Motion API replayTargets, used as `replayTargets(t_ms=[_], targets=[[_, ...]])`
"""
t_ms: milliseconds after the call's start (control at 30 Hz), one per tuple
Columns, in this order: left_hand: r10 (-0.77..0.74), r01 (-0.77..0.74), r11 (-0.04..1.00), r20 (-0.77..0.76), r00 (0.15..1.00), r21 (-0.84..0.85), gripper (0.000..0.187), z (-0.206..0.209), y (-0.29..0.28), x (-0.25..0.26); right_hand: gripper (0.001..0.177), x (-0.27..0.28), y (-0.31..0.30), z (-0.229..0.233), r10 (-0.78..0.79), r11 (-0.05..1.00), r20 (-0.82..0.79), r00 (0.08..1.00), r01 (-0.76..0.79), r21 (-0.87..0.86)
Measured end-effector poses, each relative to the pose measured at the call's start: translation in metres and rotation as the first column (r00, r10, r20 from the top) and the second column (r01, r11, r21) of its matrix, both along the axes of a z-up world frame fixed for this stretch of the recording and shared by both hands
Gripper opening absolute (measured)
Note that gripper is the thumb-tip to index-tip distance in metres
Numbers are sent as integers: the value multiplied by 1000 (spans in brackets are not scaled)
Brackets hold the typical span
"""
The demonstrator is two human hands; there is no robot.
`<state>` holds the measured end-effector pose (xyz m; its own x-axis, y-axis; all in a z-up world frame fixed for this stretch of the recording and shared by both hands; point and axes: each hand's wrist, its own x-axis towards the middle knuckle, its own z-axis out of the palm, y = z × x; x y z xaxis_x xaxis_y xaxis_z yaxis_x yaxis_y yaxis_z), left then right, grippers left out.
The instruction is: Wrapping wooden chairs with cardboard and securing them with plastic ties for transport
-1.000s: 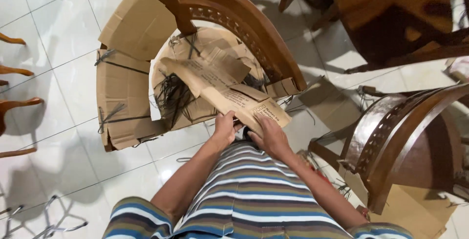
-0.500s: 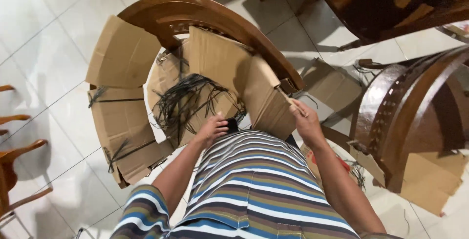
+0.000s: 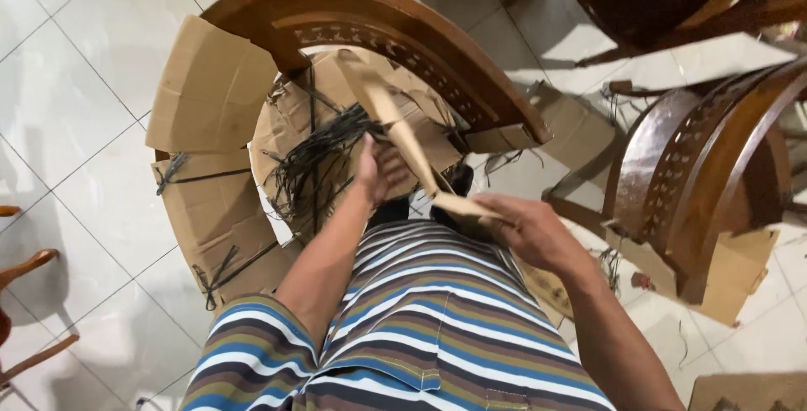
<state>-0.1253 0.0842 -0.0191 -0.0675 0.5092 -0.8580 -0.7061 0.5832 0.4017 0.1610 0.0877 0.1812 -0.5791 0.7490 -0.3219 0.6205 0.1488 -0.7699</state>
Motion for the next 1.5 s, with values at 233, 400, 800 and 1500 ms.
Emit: replayTargets(t_ms=[233, 400, 800, 1500], targets=[[-121, 271, 961, -811, 573, 48, 81, -11, 24, -78, 39, 0, -46, -23, 70, 991, -47, 996, -75, -112], [-628, 870, 54, -694, -353, -491, 75, 32, 51, -87, 40, 12, -46, -19, 73, 983, -42, 996, -79, -169], [-869, 938, -199, -391, -302, -283, 92, 103, -20, -67, 42, 83, -66, -17, -240, 843, 88, 967, 253, -475], [-55, 763, 81, -767, -639, -641, 52, 215, 171, -104, 80, 47, 44, -38, -384, 923, -73, 920, 382, -50]])
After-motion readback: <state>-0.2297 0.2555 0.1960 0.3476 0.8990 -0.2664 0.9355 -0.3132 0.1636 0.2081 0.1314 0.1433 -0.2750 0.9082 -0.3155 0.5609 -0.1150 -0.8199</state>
